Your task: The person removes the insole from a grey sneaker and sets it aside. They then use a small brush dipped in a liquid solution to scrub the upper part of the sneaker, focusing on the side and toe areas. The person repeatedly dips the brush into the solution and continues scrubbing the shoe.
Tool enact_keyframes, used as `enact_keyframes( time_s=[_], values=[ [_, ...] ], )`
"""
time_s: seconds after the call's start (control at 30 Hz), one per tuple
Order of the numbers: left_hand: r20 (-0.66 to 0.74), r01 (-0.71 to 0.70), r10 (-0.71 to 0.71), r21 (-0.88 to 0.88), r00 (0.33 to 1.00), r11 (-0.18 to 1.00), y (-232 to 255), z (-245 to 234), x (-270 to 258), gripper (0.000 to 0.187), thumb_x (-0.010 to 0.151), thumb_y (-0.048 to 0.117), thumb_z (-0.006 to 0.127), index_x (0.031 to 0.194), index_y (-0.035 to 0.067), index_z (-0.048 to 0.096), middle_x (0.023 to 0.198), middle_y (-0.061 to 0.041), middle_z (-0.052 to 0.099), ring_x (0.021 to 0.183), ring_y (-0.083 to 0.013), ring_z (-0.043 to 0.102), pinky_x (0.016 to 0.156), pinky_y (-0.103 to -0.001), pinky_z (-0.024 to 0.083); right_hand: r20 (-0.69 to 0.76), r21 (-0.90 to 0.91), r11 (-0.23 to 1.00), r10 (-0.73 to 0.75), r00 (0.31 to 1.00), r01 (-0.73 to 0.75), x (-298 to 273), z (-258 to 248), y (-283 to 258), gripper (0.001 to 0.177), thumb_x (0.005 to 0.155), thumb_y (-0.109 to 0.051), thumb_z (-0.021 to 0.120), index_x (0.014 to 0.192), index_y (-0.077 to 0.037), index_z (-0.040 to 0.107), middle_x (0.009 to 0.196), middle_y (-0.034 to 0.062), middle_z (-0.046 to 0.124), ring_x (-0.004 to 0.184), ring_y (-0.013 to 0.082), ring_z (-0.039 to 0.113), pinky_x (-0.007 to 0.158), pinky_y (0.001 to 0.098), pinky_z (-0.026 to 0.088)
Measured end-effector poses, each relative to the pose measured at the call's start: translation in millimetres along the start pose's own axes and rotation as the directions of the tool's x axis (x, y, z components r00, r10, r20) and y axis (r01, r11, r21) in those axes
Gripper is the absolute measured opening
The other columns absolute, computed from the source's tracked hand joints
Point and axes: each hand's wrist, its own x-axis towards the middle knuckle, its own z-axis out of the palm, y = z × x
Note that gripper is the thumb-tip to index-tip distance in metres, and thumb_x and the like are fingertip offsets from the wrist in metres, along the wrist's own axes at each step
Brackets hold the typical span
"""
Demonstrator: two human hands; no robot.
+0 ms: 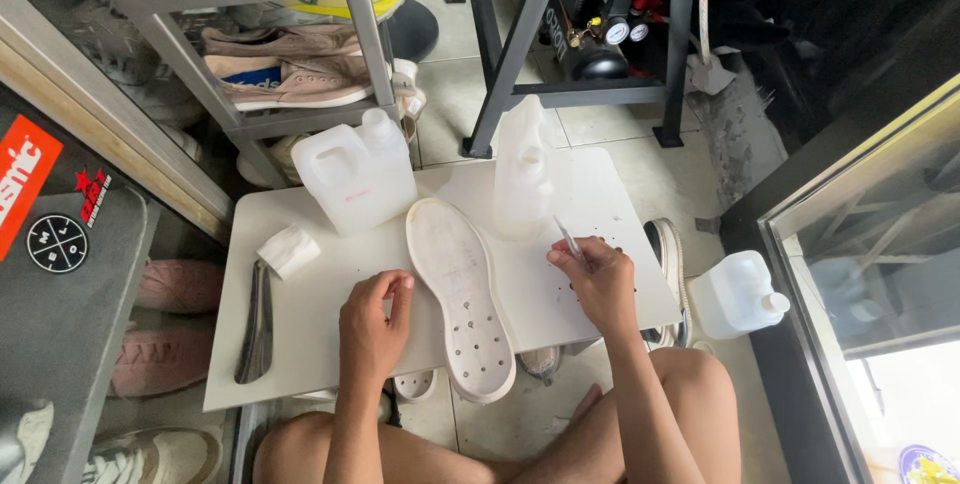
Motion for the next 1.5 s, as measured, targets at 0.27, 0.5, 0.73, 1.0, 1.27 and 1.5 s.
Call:
enact_keyframes(
  time_s=[0.27, 0.5, 0.73, 1.0, 1.27, 1.5],
  values=[
    [0.033, 0.029, -0.029, 0.001, 0.999, 1.000, 0.8, -1.2, 0.4, 0.026, 0.095, 0.033, 0.051, 0.092, 0.012, 0.064, 0.074, -0.009, 0.065, 0.079, -0.0245, 0.066, 0.072, -0.037, 0.055, -0.075, 0.010, 1.000, -0.002, 0.997, 0.003, -6.0, 0.5, -0.9, 0.013, 0.078, -0.015, 0.076, 0.084, -0.004, 0.073, 0.062, 0.0114, 0.067, 0.050, 0.0131, 0.049, 0.056, 0.0244, 0.039],
    [0.041, 0.036, -0.037, 0.009, 0.998, 0.999, -0.1, -1.1, -1.2, 0.025, 0.093, 0.034, 0.052, 0.092, 0.013, 0.064, 0.073, -0.008, 0.064, 0.080, -0.0247, 0.066, 0.071, -0.038, 0.055, -0.121, 0.016, 1.000, 0.015, 0.993, -0.013, -8.2, -3.4, -9.1, 0.017, 0.093, -0.017, 0.058, 0.094, -0.003, 0.068, 0.057, 0.0099, 0.057, 0.054, 0.0122, 0.043, 0.056, 0.0253, 0.037],
    [0.053, 0.098, -0.095, -0.060, 0.994, 0.993, -6.2, 4.1, -1.0, 0.024, 0.089, 0.031, 0.048, 0.088, 0.015, 0.065, 0.087, 0.004, 0.071, 0.084, -0.0157, 0.062, 0.063, -0.031, 0.049, -0.032, 0.078, 0.992, 0.103, 0.994, -0.100, -8.6, -8.1, -22.8, 0.024, 0.091, -0.022, 0.048, 0.091, -0.005, 0.065, 0.052, -0.0037, 0.029, 0.047, 0.0081, 0.027, 0.042, 0.0257, 0.033],
    [0.053, 0.122, -0.119, -0.048, 0.991, 0.991, -6.0, 5.0, -1.5, 0.024, 0.089, 0.033, 0.049, 0.090, 0.015, 0.066, 0.088, 0.003, 0.071, 0.083, -0.0143, 0.064, 0.064, -0.030, 0.050, -0.017, 0.028, 0.992, 0.120, 0.993, -0.119, -5.8, -9.8, -9.6, 0.017, 0.085, -0.018, 0.063, 0.096, -0.011, 0.073, 0.059, -0.0041, 0.051, 0.052, 0.0074, 0.036, 0.050, 0.0215, 0.035],
    [0.024, 0.057, -0.056, -0.043, 0.998, 0.997, -5.5, 4.6, -1.5, 0.023, 0.089, 0.031, 0.049, 0.086, 0.014, 0.065, 0.084, 0.003, 0.071, 0.081, -0.0156, 0.062, 0.065, -0.030, 0.050, -0.043, 0.066, 0.992, 0.110, 0.993, -0.107, -5.3, -9.7, -9.2, 0.020, 0.086, -0.026, 0.063, 0.084, -0.007, 0.072, 0.051, -0.0056, 0.033, 0.050, 0.0069, 0.028, 0.045, 0.0231, 0.031],
    [0.047, 0.082, -0.081, -0.034, 0.996, 0.996, -6.0, 5.0, -1.2, 0.025, 0.089, 0.033, 0.048, 0.088, 0.015, 0.065, 0.086, 0.004, 0.071, 0.084, -0.0149, 0.063, 0.063, -0.030, 0.050, -0.089, 0.066, 0.981, 0.189, 0.978, -0.184, -4.1, -9.0, 2.1, 0.032, 0.080, -0.034, 0.071, 0.069, -0.005, 0.067, 0.054, -0.0008, 0.051, 0.052, 0.0097, 0.041, 0.049, 0.0253, 0.034]
  ],
)
